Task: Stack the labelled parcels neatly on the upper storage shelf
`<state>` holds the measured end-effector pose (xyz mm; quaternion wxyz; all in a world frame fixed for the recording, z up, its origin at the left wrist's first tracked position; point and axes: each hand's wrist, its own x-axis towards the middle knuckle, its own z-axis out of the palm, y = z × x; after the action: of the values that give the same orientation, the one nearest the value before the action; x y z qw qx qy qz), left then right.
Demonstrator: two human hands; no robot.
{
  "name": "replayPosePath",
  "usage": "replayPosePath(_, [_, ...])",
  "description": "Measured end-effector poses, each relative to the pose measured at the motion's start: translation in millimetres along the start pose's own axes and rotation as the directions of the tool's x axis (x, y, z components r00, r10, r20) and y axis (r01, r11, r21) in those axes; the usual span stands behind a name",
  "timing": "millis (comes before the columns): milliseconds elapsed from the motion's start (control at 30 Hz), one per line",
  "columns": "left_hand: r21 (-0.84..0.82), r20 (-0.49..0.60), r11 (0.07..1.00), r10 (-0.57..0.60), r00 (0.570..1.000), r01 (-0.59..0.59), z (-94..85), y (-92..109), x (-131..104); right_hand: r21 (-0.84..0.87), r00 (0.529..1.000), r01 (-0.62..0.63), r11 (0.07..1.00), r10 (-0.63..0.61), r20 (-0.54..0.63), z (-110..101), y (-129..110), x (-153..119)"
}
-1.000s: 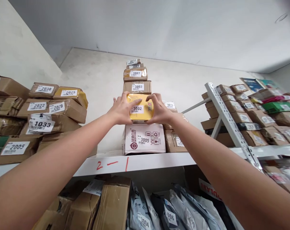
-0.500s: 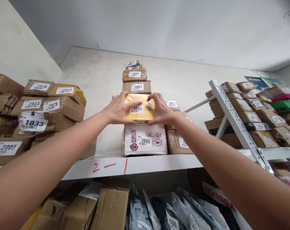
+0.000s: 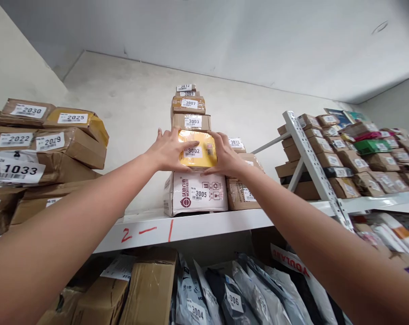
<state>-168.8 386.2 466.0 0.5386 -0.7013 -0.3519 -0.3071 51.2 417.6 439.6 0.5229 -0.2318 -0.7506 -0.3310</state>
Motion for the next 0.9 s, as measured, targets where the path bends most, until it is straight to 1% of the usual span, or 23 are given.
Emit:
replayPosePath(67, [-0.003,-0.008,1.0,-0.008,1.0,0.008,0.0,1,0,0.006,0.983,-0.098,0.995,0.098,-0.154,11,-18,-27])
replayPosePath(100, [-0.004,-0.01,1.0,-0.015,1.0,0.015,-0.2,1,-1,0.017,0.968,-0.156,0.988,0.156,-0.198,19,-27,-43])
replayPosePath(133, [-0.005,-0.012,1.0,-0.022,1.0,0.022,-0.5,1,-1,0.02,0.956,-0.22,0.975,0.22,-0.195,27,-35,-60])
replayPosePath(200, [-0.013,-0.005,0.999,-0.037,0.999,0.037,-1.1,2,-2,0.001,0.924,-0.368,0.93,0.366,-0.114,45,-48,-88])
replayPosePath(267, [-0.033,0.009,0.998,-0.058,0.998,0.059,-1.4,3,-1,-0.017,0.874,-0.484,0.875,0.482,-0.055,60,-57,-103])
replayPosePath(300, [-0.048,0.013,0.996,-0.072,0.997,0.073,-1.5,4,-1,-0.016,0.85,-0.526,0.85,0.525,-0.048,64,-60,-105])
replayPosePath(367, [-0.078,0.011,0.992,-0.102,0.995,0.103,-1.6,7,0,0.005,0.802,-0.597,0.802,0.596,-0.043,67,-62,-100])
replayPosePath(433, [-0.093,0.01,0.987,-0.128,0.992,0.129,-2.1,11,1,0.048,0.737,-0.675,0.736,0.676,-0.003,63,-59,-88])
replayPosePath(500, [-0.09,0.023,0.985,-0.144,0.989,0.146,-2.9,13,1,0.13,0.681,-0.731,0.67,0.73,0.066,54,-48,-76])
replayPosePath(567, [-0.082,0.046,0.984,-0.155,0.987,0.158,-3.2,13,2,0.225,0.654,-0.751,0.621,0.746,0.122,45,-32,-69])
replayPosePath(633, [-0.088,0.054,0.983,-0.154,0.987,0.158,-2.7,11,2,0.311,0.653,-0.744,0.591,0.742,0.152,40,-14,-66])
replayPosePath(667, [-0.099,0.049,0.983,-0.149,0.988,0.153,-2.2,10,1,0.351,0.648,-0.745,0.567,0.74,0.18,39,-6,-65])
replayPosePath(700, [-0.11,0.039,0.983,-0.143,0.989,0.146,-1.6,7,1,0.407,0.645,-0.744,0.531,0.728,0.23,40,0,-64])
replayPosePath(733, [-0.12,0.026,0.983,-0.139,0.99,0.141,-1.1,5,0,0.481,0.648,-0.739,0.473,0.696,0.311,41,5,-64])
replayPosePath(800, [-0.124,0.014,0.982,-0.139,0.99,0.14,-1.3,1,-3,0.62,0.652,-0.728,0.293,0.575,0.494,46,9,-62])
replayPosePath(833, [-0.12,0.017,0.982,-0.143,0.99,0.144,-2.3,-1,-4,0.657,0.652,-0.726,0.202,0.506,0.565,48,9,-62])
replayPosePath(867, [-0.116,0.024,0.982,-0.145,0.989,0.147,-3.8,-3,-6,0.675,0.652,-0.725,0.137,0.453,0.608,50,9,-61])
replayPosePath(900, [-0.112,0.031,0.983,-0.145,0.989,0.147,-6.0,-5,-8,0.682,0.653,-0.724,0.105,0.42,0.629,52,8,-60])
